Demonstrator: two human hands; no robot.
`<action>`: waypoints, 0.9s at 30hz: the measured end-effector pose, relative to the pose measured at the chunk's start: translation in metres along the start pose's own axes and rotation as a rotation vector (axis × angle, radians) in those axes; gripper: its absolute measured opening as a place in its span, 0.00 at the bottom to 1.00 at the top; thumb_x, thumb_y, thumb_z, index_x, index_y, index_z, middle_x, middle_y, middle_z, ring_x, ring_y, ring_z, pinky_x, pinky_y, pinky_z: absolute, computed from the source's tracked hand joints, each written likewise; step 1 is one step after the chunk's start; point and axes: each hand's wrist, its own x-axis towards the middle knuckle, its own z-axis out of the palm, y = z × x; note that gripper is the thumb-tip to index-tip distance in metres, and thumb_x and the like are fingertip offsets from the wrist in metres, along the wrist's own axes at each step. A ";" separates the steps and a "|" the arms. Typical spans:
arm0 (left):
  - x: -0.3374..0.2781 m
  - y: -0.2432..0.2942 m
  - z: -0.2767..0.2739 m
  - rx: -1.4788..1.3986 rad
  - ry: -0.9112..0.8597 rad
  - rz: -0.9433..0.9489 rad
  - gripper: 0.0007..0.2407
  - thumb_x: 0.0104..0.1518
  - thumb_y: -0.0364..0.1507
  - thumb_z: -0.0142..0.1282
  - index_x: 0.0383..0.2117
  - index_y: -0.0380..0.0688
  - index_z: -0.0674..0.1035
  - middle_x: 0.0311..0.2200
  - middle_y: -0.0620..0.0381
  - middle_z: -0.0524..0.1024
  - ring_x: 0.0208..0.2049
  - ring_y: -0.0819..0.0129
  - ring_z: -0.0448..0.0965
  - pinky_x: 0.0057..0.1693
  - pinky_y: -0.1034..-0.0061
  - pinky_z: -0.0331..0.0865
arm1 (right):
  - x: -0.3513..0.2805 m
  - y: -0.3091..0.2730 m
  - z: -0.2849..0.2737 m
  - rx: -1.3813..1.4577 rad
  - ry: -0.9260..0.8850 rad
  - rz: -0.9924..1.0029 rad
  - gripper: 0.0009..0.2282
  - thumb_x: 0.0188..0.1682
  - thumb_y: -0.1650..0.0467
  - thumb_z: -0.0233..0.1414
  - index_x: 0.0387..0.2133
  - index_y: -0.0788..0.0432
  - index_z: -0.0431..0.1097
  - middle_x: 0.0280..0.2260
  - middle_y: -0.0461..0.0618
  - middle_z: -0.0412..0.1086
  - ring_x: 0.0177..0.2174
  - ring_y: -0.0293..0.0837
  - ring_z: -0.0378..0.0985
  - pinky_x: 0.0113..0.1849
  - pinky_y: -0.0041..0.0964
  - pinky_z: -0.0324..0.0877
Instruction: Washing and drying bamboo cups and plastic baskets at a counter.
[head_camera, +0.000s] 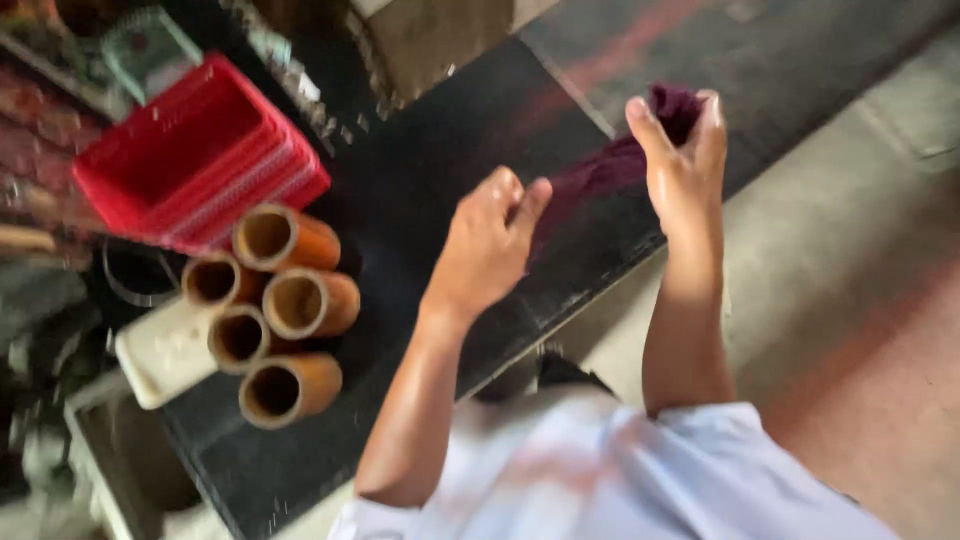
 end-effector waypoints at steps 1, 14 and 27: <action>0.002 -0.009 -0.003 0.005 0.011 -0.050 0.17 0.67 0.37 0.54 0.27 0.36 0.66 0.24 0.43 0.66 0.27 0.48 0.67 0.39 0.62 0.67 | 0.004 0.006 0.012 0.003 -0.039 0.033 0.13 0.55 0.68 0.65 0.39 0.61 0.67 0.35 0.39 0.69 0.36 0.32 0.69 0.42 0.28 0.68; -0.007 -0.060 -0.019 -0.057 0.044 -0.255 0.10 0.62 0.31 0.58 0.33 0.36 0.72 0.25 0.46 0.77 0.28 0.51 0.80 0.37 0.66 0.71 | -0.006 0.068 0.052 -0.266 -0.543 -0.013 0.21 0.52 0.70 0.64 0.55 0.60 0.63 0.46 0.52 0.71 0.46 0.43 0.74 0.48 0.38 0.72; 0.002 -0.081 0.069 0.356 0.152 -0.249 0.13 0.58 0.27 0.60 0.45 0.34 0.75 0.49 0.44 0.73 0.56 0.46 0.70 0.63 0.57 0.64 | 0.060 0.066 0.043 -0.746 -1.047 -0.404 0.34 0.47 0.58 0.60 0.62 0.60 0.55 0.61 0.68 0.55 0.62 0.70 0.57 0.64 0.61 0.53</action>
